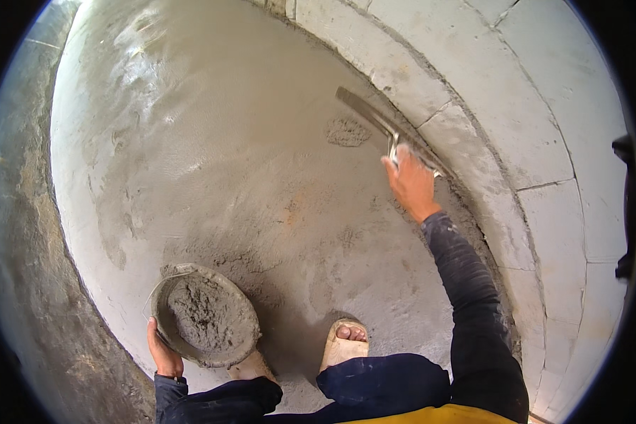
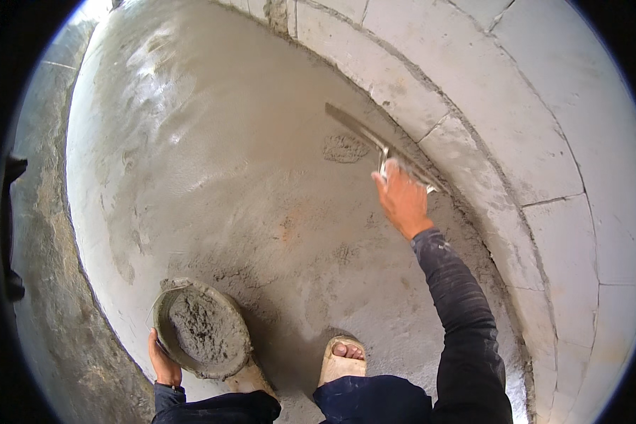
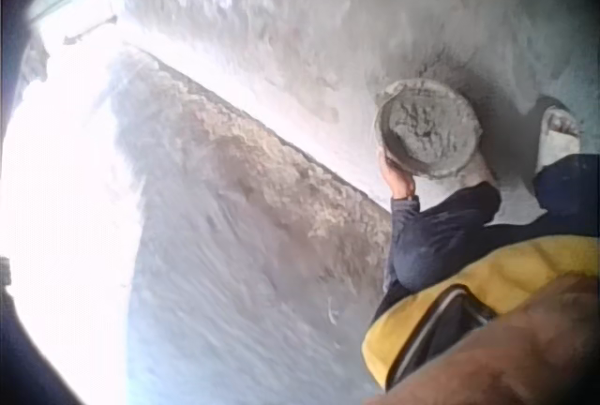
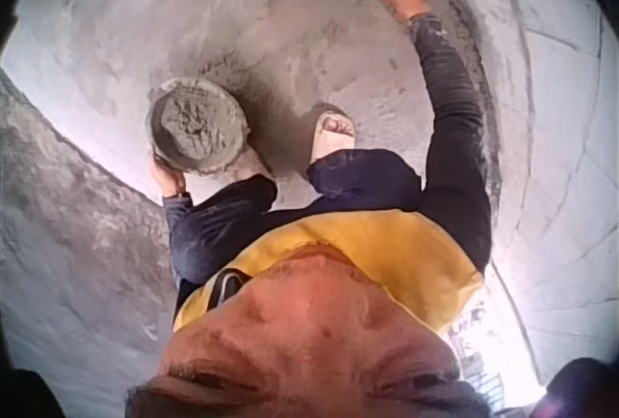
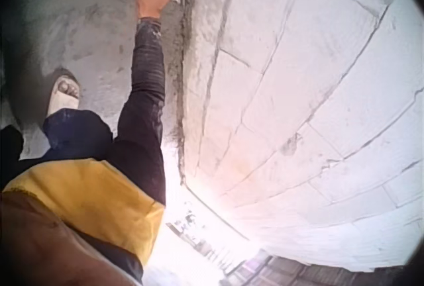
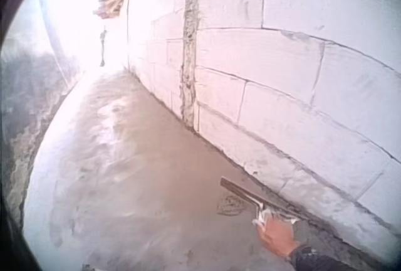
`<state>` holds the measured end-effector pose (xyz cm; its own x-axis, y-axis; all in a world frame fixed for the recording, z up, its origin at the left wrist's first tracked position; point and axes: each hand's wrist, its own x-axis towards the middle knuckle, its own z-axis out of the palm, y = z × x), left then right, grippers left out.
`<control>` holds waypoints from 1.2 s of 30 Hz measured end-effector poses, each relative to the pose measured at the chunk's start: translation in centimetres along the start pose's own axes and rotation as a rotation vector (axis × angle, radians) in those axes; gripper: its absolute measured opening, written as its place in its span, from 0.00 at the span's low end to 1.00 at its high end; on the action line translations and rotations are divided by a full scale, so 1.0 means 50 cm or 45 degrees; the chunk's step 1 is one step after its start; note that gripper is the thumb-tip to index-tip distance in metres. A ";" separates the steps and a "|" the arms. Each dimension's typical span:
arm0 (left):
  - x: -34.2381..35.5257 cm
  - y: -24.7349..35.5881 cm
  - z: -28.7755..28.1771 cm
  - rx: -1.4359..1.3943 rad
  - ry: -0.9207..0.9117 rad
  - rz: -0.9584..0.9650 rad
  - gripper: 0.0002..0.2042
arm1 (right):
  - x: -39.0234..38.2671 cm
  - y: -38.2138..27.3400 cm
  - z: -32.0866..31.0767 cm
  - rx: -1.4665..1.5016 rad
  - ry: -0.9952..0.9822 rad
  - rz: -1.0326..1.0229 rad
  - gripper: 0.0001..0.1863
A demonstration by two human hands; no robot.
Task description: The person smooths a wet concrete floor using a trowel, repeatedly scooping cement from a bucket and spreading it to level the surface. The person walks along the floor while working and occasionally pauses to refill the trowel.
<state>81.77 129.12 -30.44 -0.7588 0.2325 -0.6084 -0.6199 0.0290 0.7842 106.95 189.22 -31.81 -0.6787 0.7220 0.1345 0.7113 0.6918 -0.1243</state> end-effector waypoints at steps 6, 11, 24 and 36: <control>0.007 -0.011 0.018 0.126 0.186 0.055 0.31 | 0.055 -0.036 0.126 0.201 -0.401 0.050 0.32; 0.011 -0.011 0.036 0.151 0.208 0.056 0.33 | 0.138 0.066 0.224 0.369 -0.357 0.294 0.34; 0.015 -0.008 0.047 0.119 0.241 0.034 0.33 | 0.186 0.060 0.165 0.608 -0.706 0.389 0.42; 0.020 -0.014 0.038 0.163 0.323 0.027 0.35 | 0.265 0.140 0.207 0.501 -0.485 0.507 0.41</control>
<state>81.81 131.16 -31.35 -0.8071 -0.0158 -0.5903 -0.5853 0.1532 0.7962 101.04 203.75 -41.08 -0.4467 0.8263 -0.3431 0.8499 0.2722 -0.4511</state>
